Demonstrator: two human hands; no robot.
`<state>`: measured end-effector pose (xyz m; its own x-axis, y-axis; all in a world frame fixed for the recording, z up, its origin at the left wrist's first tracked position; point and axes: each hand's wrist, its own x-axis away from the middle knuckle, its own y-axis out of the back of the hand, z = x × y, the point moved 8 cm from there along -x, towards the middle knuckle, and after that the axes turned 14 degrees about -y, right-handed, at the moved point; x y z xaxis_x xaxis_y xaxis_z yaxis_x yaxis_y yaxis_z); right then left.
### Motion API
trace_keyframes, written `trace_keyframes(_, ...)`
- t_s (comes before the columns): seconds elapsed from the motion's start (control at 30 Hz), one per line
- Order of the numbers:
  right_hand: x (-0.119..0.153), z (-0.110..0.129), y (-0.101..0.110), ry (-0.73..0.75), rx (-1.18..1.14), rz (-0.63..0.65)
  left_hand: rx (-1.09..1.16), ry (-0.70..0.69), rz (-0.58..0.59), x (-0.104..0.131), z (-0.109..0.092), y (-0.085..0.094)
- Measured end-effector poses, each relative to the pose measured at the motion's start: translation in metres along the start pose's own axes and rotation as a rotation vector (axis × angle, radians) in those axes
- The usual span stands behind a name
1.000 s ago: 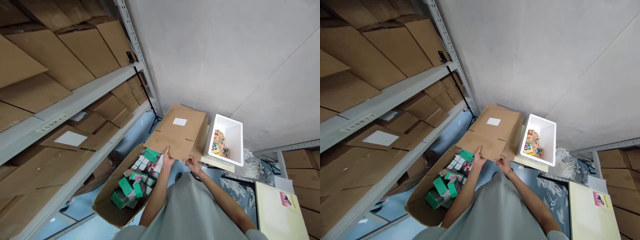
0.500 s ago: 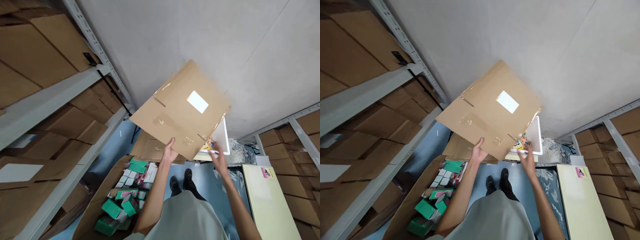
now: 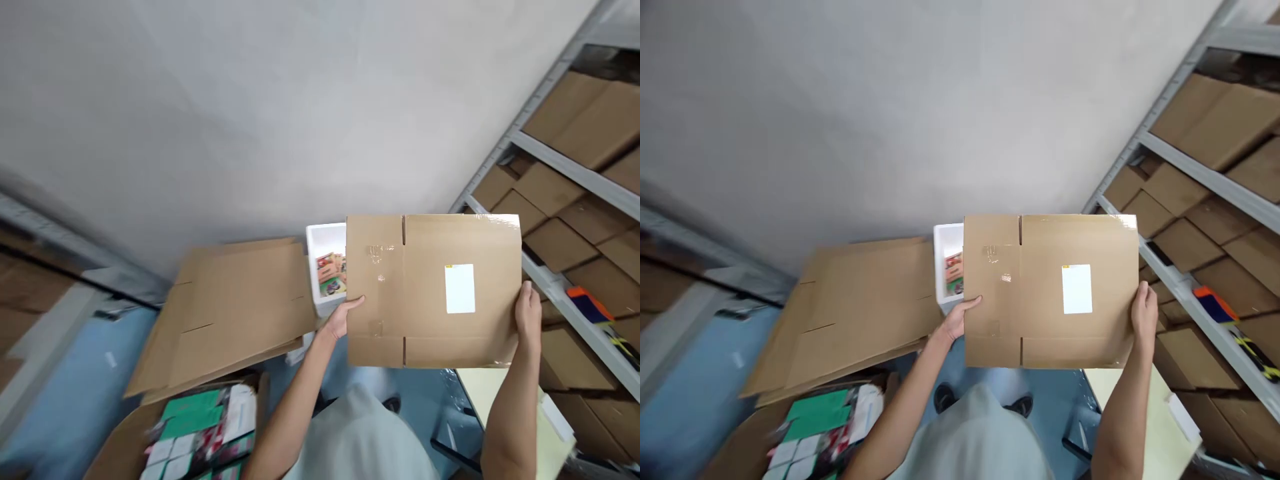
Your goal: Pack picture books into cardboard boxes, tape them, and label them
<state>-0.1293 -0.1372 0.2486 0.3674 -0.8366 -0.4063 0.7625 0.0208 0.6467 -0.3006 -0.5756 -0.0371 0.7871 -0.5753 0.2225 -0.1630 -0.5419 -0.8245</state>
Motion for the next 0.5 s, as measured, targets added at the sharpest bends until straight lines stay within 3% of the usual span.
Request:
trace_keyframes(0.17,-0.004,-0.149,0.079,-0.329,-0.217,0.039,-0.175,0.055,0.123,-0.061,0.083,-0.106)
trace_keyframes(0.3,0.007,-0.262,0.144,-0.536,-0.405,-0.160,-0.343,-0.202,0.157,-0.110,0.144,-0.193)
trace_keyframes(0.37,0.017,-0.310,0.165,-0.615,-0.450,-0.228,-0.450,-0.309,0.109,-0.131,0.176,-0.225)
trace_keyframes(0.5,0.041,-0.375,0.186,-0.666,-0.375,-0.267,-0.628,-0.323,0.115,-0.169,0.243,-0.274)
